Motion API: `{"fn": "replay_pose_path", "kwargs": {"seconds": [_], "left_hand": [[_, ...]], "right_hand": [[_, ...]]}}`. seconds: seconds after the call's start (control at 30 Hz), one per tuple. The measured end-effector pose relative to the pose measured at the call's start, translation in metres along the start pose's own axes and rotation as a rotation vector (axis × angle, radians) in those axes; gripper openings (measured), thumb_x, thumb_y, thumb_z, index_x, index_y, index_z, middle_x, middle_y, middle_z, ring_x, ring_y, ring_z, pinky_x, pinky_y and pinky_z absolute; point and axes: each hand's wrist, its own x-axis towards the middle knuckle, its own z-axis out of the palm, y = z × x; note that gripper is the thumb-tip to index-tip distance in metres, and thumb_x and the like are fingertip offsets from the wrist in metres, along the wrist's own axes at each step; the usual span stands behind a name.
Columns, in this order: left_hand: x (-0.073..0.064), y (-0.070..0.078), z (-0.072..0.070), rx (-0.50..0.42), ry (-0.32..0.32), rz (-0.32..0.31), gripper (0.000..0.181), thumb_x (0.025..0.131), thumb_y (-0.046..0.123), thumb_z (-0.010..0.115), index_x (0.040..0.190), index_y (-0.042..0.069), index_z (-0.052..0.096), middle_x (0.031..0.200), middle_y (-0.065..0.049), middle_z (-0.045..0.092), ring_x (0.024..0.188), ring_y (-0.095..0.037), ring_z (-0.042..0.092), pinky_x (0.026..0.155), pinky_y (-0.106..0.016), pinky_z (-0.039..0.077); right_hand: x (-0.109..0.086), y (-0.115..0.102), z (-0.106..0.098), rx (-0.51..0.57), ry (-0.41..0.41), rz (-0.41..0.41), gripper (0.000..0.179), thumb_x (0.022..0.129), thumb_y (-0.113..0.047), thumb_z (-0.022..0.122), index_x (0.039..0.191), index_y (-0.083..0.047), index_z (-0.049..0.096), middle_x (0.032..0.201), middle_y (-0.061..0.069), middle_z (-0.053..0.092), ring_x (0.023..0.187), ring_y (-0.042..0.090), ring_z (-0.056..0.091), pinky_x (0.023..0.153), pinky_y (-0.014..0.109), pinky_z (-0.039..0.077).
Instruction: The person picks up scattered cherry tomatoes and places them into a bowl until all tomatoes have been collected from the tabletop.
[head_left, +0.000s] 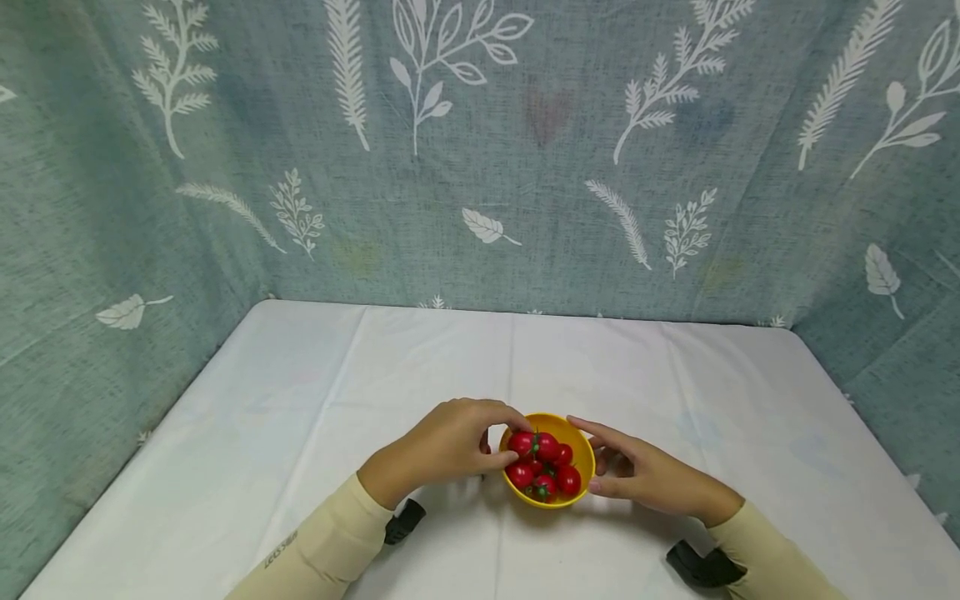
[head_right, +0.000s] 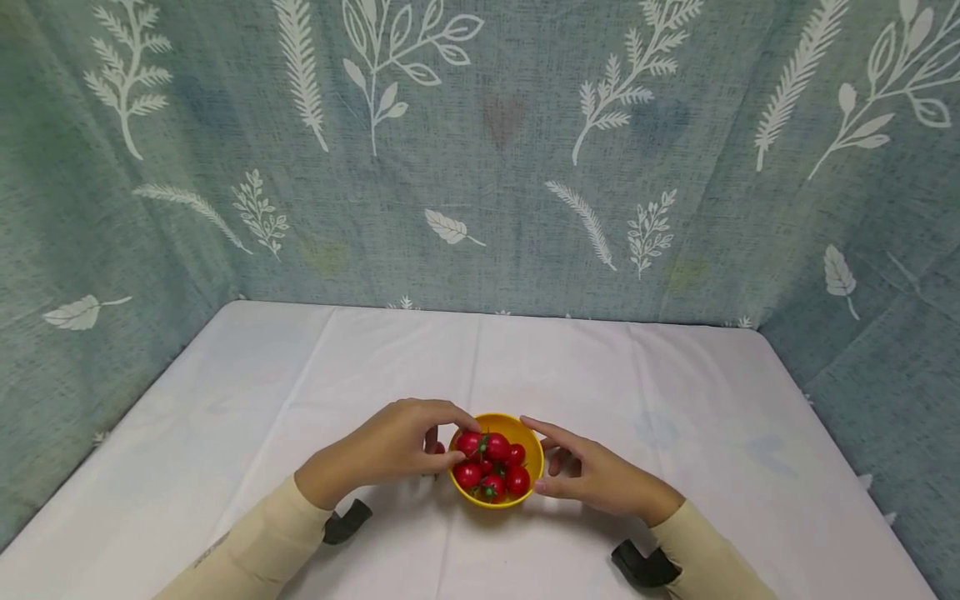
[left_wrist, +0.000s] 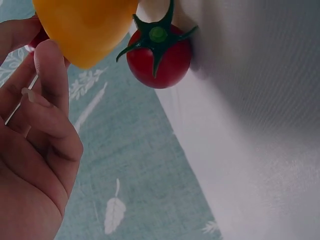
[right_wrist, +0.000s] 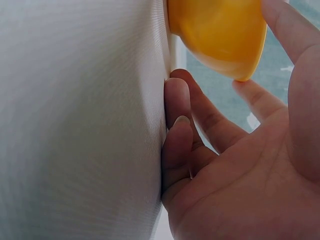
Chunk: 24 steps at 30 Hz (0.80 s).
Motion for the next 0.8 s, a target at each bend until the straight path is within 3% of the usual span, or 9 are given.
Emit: {"fn": "replay_pose_path", "kwargs": {"seconds": [0.43,0.8], "left_hand": [[-0.0018,-0.0017,0.0009,0.03,-0.028,-0.008,0.033,0.089,0.031,0.076,0.121,0.026,0.071,0.119,0.011,0.071,0.067,0.002,0.057,0.072,-0.019,0.049],[-0.0022,-0.0032,0.0026,-0.029,-0.043,-0.009,0.034,0.089,0.029,0.076,0.122,0.026,0.07,0.121,0.01,0.07,0.068,0.003,0.058,0.071,-0.018,0.05]], "right_hand": [[-0.0005,0.0008,0.0013,-0.022,0.004,-0.022,0.073,0.097,-0.029,0.066,0.158,-0.033,0.027,0.125,0.007,0.059,0.097,0.015,0.058,0.079,0.025,0.051],[-0.0017,-0.0008,0.0005,-0.033,0.011,-0.021,0.072,0.097,-0.028,0.066,0.158,-0.033,0.028,0.126,0.007,0.058,0.096,0.015,0.057,0.077,0.025,0.051]]}}
